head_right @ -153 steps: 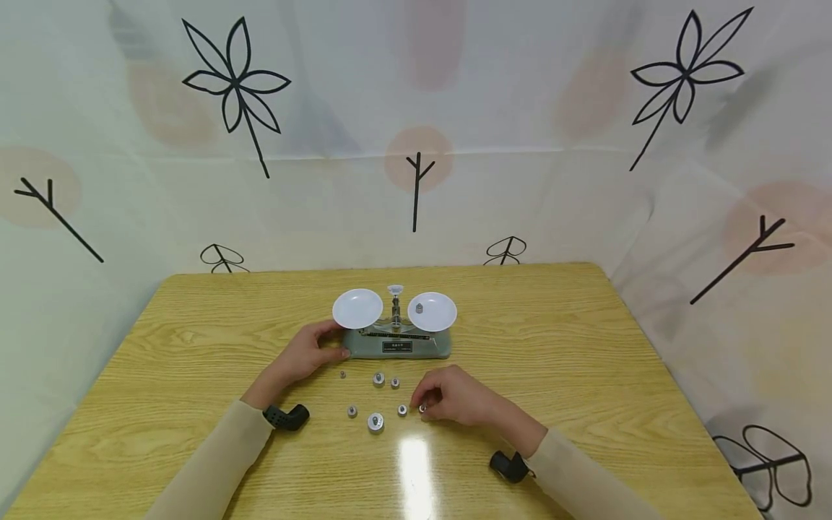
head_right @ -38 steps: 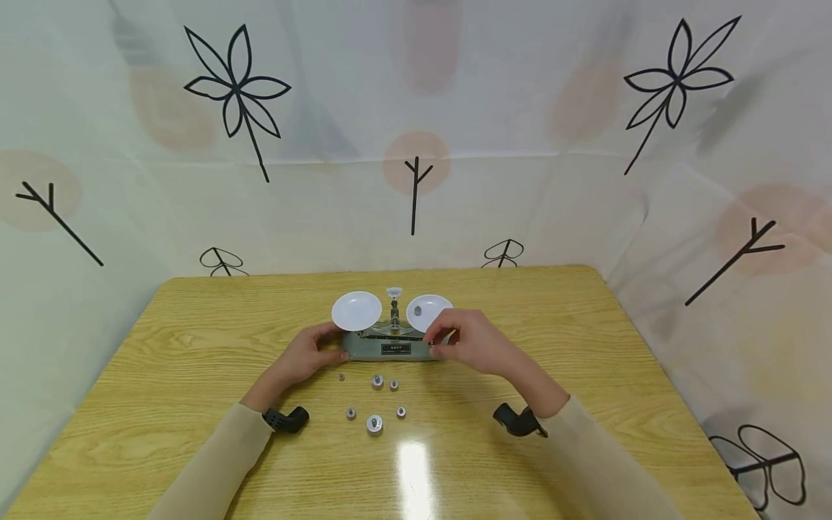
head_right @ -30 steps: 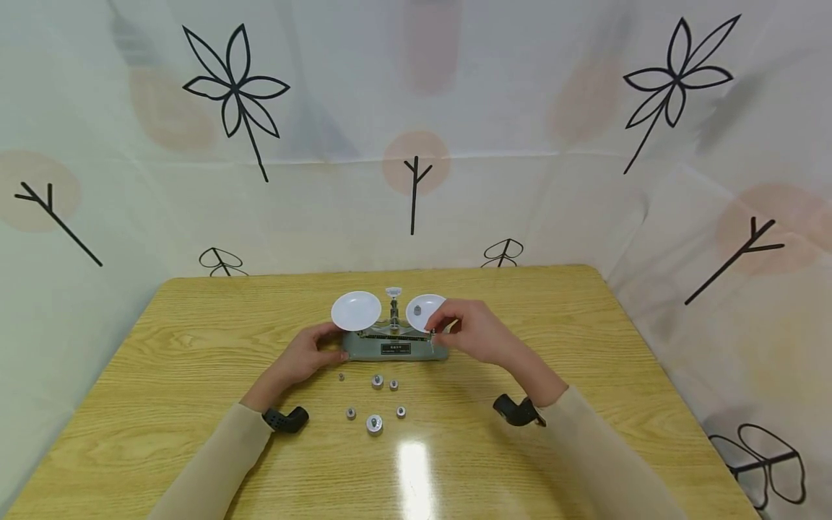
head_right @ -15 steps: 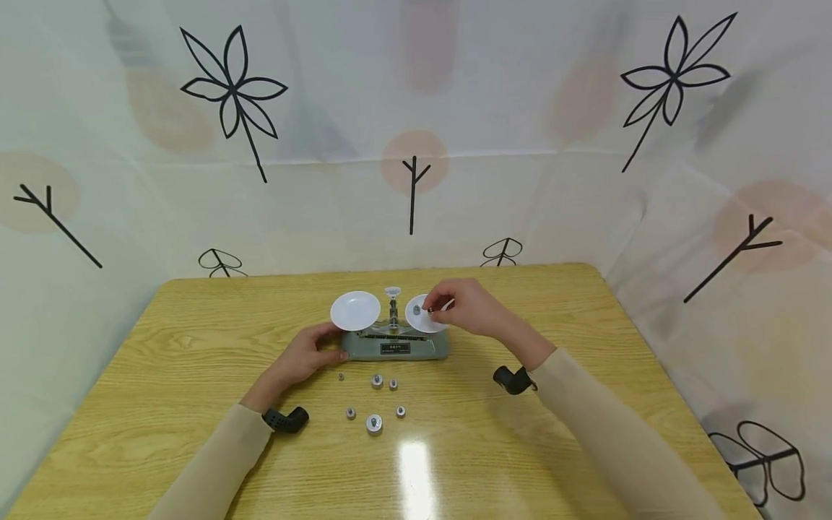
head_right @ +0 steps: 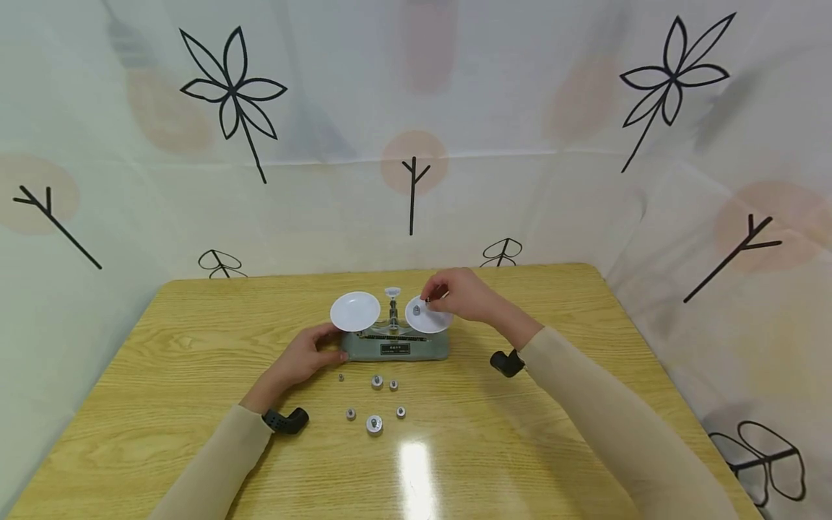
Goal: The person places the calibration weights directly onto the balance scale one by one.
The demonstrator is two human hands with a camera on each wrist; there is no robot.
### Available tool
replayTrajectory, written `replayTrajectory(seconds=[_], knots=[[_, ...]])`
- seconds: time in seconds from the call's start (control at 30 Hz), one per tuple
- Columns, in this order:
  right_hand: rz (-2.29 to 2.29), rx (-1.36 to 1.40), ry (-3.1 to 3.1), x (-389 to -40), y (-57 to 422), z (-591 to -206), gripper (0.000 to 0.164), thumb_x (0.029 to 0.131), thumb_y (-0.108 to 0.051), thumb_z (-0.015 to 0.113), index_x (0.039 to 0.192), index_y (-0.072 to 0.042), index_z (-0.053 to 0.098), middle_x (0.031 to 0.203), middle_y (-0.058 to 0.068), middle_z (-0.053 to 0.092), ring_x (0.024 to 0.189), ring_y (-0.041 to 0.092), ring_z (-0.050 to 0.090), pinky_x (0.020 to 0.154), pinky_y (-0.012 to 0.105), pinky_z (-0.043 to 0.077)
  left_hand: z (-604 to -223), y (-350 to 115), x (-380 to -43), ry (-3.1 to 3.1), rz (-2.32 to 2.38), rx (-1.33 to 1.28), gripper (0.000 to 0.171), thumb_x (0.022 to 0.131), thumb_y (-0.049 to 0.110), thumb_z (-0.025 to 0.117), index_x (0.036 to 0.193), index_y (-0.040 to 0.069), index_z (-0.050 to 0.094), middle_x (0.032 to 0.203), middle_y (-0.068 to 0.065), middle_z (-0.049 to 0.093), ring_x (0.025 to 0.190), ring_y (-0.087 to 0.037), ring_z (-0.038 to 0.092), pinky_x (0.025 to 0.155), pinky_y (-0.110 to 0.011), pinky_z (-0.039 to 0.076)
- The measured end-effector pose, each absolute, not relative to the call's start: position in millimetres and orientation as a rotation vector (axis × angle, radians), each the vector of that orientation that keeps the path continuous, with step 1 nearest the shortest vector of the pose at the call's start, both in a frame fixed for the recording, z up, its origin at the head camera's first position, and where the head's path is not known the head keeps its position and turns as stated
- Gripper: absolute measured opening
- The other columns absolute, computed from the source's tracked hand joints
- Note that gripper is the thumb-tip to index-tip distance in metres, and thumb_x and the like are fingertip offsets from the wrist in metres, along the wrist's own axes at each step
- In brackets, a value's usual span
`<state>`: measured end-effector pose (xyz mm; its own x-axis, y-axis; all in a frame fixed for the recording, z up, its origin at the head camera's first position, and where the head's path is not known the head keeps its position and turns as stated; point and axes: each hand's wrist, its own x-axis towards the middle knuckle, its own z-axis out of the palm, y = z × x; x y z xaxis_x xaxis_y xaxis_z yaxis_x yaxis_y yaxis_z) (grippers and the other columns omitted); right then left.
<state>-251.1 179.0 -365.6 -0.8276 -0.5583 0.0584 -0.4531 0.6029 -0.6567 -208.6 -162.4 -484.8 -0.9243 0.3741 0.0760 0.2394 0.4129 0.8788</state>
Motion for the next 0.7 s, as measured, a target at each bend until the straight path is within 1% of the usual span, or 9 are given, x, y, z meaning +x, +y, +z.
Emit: replayTrajectory(seconds=[0.13,0.23,0.37,0.47,0.6,0.7], knots=[[-1.014,-0.866,2.669,-253,178,-366,0.012,0.089,-0.004,0.074,0.100,-0.009,0.074,0.102,0.004,0.070,0.094,0.024,0.063,0.076,0.039,0.055,-486,-162,-208,2.534,1.543,0.546,0.051,0.085,0.009,0.079,0.133,0.010,0.063,0.135,-0.008,0.059,0.132,-0.029,0.048,0.109,-0.051,0.037],[-1.013,-0.872,2.667,-253,177,-366,0.012,0.089,-0.003,0.074,0.100,-0.008,0.074,0.102,0.005,0.070,0.094,0.024,0.064,0.076,0.039,0.055,-482,-160,-205,2.534,1.550,0.534,0.051,0.085,0.006,0.078,0.134,0.006,0.061,0.136,-0.012,0.058,0.133,-0.032,0.047,0.110,-0.053,0.036],[-1.011,-0.860,2.664,-253,176,-368,0.012,0.088,-0.003,0.074,0.098,-0.008,0.074,0.101,0.005,0.069,0.094,0.023,0.064,0.075,0.038,0.055,-460,-156,-194,2.530,1.539,0.544,0.049,0.086,0.002,0.076,0.133,0.000,0.060,0.136,-0.017,0.058,0.132,-0.036,0.047,0.109,-0.054,0.036],[-1.006,-0.860,2.657,-253,175,-369,0.011,0.087,-0.003,0.076,0.097,-0.009,0.074,0.100,0.005,0.069,0.092,0.022,0.064,0.075,0.037,0.055,-447,-154,-187,2.529,1.523,0.563,0.048,0.087,0.002,0.075,0.132,-0.001,0.061,0.134,-0.017,0.059,0.131,-0.037,0.048,0.108,-0.054,0.038],[-0.992,-0.865,2.653,-253,173,-369,0.010,0.087,-0.005,0.077,0.096,-0.009,0.075,0.099,0.004,0.069,0.090,0.021,0.063,0.073,0.037,0.054,-446,-154,-187,2.527,1.515,0.560,0.048,0.087,0.002,0.075,0.132,-0.001,0.060,0.135,-0.017,0.059,0.131,-0.037,0.048,0.108,-0.053,0.038],[-0.979,-0.865,2.657,-253,173,-369,0.009,0.087,-0.006,0.077,0.095,-0.009,0.075,0.098,0.004,0.069,0.089,0.020,0.063,0.073,0.036,0.054,-461,-157,-194,2.532,1.519,0.550,0.050,0.087,0.003,0.075,0.134,0.000,0.060,0.136,-0.017,0.058,0.132,-0.036,0.047,0.109,-0.054,0.036]])
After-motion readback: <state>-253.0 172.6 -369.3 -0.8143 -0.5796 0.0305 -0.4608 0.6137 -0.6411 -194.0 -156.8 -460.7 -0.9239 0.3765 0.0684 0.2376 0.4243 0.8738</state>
